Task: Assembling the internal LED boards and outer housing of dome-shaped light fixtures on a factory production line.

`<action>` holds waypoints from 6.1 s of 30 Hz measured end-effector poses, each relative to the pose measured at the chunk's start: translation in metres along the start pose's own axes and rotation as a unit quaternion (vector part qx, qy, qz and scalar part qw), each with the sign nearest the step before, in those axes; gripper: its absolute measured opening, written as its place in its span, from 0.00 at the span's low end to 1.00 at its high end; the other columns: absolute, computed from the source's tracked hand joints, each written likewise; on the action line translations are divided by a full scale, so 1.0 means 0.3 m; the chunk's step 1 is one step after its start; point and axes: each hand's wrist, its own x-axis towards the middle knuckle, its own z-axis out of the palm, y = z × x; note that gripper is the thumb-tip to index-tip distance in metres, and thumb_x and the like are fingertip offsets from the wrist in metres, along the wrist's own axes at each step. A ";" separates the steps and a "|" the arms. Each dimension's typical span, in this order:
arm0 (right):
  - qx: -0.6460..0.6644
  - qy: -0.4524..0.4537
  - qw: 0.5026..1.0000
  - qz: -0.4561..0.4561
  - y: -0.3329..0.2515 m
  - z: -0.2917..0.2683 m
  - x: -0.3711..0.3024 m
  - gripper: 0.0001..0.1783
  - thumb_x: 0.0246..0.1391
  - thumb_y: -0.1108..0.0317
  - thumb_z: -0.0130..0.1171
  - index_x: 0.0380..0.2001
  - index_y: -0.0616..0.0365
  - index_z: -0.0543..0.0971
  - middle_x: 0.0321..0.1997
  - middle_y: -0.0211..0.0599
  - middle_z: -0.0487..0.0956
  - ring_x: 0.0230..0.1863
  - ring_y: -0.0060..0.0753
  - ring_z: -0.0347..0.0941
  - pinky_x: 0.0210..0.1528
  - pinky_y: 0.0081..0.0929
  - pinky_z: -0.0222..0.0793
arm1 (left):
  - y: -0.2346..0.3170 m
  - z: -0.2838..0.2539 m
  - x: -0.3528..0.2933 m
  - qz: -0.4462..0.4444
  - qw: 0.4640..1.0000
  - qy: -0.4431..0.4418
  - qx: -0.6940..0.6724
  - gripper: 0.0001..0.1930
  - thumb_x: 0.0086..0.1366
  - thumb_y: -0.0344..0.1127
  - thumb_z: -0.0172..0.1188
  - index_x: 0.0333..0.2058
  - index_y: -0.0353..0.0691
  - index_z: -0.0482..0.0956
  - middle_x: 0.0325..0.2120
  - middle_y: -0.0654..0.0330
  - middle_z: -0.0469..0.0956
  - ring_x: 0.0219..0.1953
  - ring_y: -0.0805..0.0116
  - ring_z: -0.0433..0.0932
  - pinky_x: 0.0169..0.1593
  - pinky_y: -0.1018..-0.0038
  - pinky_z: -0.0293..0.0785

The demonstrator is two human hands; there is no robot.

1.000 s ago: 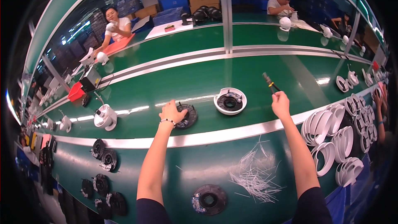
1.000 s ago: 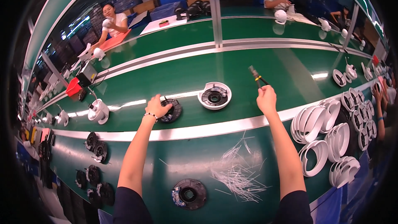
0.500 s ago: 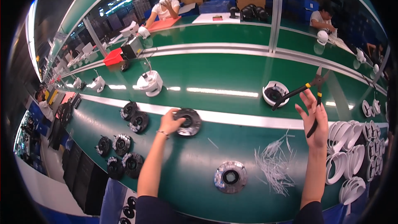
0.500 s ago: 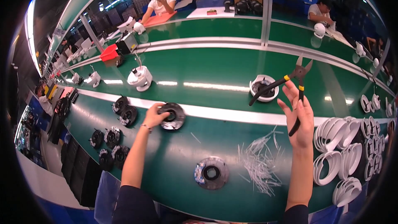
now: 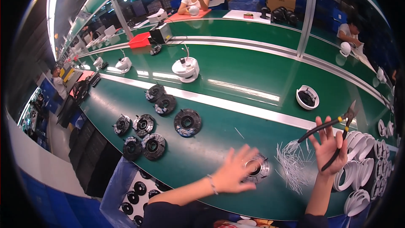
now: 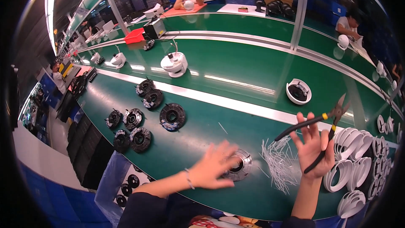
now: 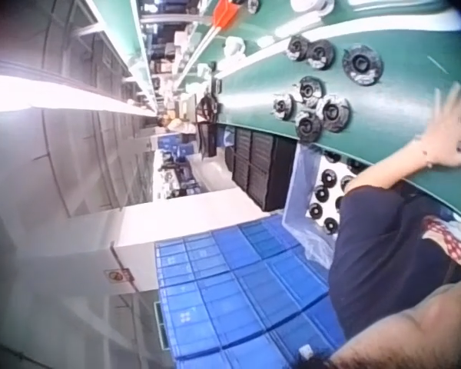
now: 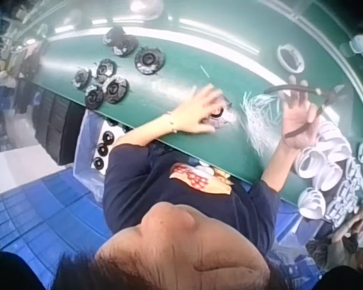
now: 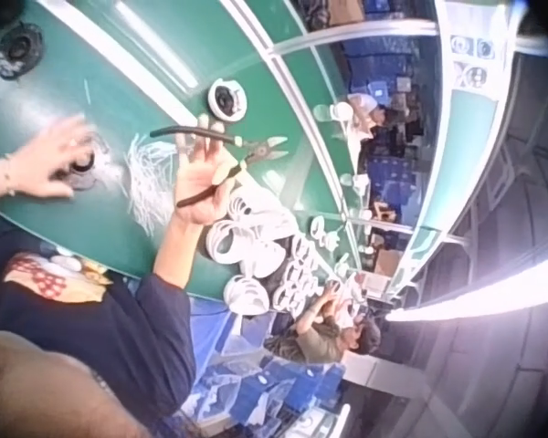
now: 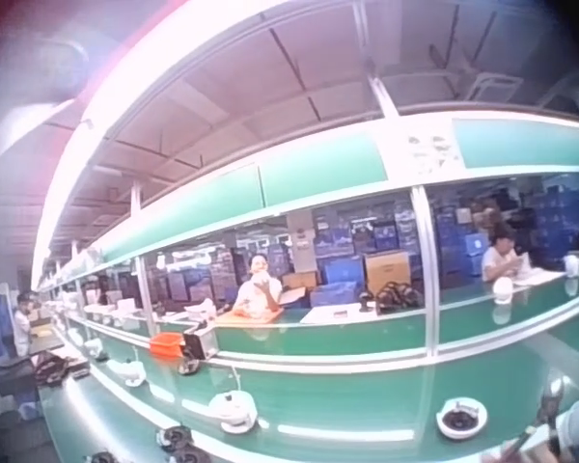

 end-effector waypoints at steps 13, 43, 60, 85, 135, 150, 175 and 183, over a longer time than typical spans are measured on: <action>0.259 0.125 0.939 0.190 0.224 -0.036 -0.324 0.16 0.56 0.56 0.35 0.25 0.56 0.63 0.46 0.48 0.63 0.47 0.51 0.64 0.46 0.62 0.58 | -0.090 -0.006 -0.221 -0.197 0.972 0.028 0.124 0.26 0.47 0.41 0.58 0.48 0.48 0.65 0.52 0.55 0.58 0.55 0.54 0.54 0.48 0.41 0.51; -0.245 -0.027 0.886 0.392 0.480 -0.010 -0.358 0.22 0.44 0.83 0.51 0.45 0.60 0.63 0.32 0.37 0.68 0.30 0.24 0.66 0.32 0.18 0.64 | -0.154 0.216 0.042 -0.169 0.854 0.213 -0.443 0.07 0.58 0.33 0.48 0.24 0.37 0.67 0.12 0.63 0.67 0.14 0.74 0.64 0.19 0.77 0.59; -0.223 -0.010 0.904 0.364 0.482 0.002 -0.353 0.22 0.47 0.77 0.51 0.47 0.62 0.62 0.32 0.38 0.68 0.33 0.28 0.66 0.35 0.21 0.65 | -0.140 0.211 0.037 -0.101 0.932 0.176 -0.302 0.10 0.38 0.30 0.56 0.21 0.42 0.64 0.14 0.59 0.67 0.18 0.57 0.69 0.21 0.68 0.61; -0.210 -0.009 0.896 0.390 0.472 0.008 -0.360 0.21 0.49 0.75 0.51 0.48 0.62 0.62 0.36 0.39 0.69 0.35 0.29 0.69 0.38 0.25 0.67 | -0.128 0.191 0.023 -0.105 0.939 0.142 -0.294 0.09 0.41 0.31 0.55 0.23 0.42 0.64 0.15 0.58 0.68 0.19 0.55 0.68 0.22 0.67 0.62; -0.888 -0.437 0.134 0.051 0.553 -0.429 1.027 0.06 0.23 0.76 0.55 0.14 0.55 0.76 0.20 0.37 0.75 0.26 0.40 0.73 0.27 0.31 0.70 | -0.185 0.150 0.023 -0.042 0.921 0.095 -0.375 0.01 0.52 0.28 0.54 0.26 0.38 0.72 0.18 0.59 0.73 0.16 0.66 0.72 0.20 0.76 0.68; -0.743 -0.140 0.655 0.019 0.568 -0.120 0.766 0.14 0.33 0.71 0.55 0.29 0.61 0.72 0.20 0.40 0.72 0.23 0.31 0.70 0.28 0.26 0.67 | -0.205 0.156 0.022 -0.035 0.930 0.116 -0.348 0.03 0.52 0.28 0.54 0.27 0.39 0.74 0.17 0.62 0.73 0.14 0.74 0.71 0.19 0.80 0.67; -0.909 -0.120 0.242 0.317 0.800 -0.341 0.587 0.22 0.31 0.69 0.54 0.34 0.68 0.68 0.34 0.52 0.74 0.38 0.47 0.72 0.41 0.33 0.69 | -0.169 0.208 0.017 0.013 0.919 0.147 -0.366 0.02 0.52 0.29 0.50 0.23 0.39 0.67 0.14 0.57 0.68 0.17 0.58 0.68 0.22 0.67 0.62; -0.899 -0.145 0.259 0.321 0.744 -0.389 0.589 0.26 0.23 0.67 0.62 0.32 0.67 0.69 0.32 0.50 0.75 0.36 0.46 0.73 0.39 0.33 0.70 | -0.173 0.188 0.034 0.000 0.929 0.144 -0.341 0.03 0.54 0.31 0.50 0.26 0.39 0.70 0.17 0.58 0.71 0.16 0.63 0.70 0.21 0.71 0.65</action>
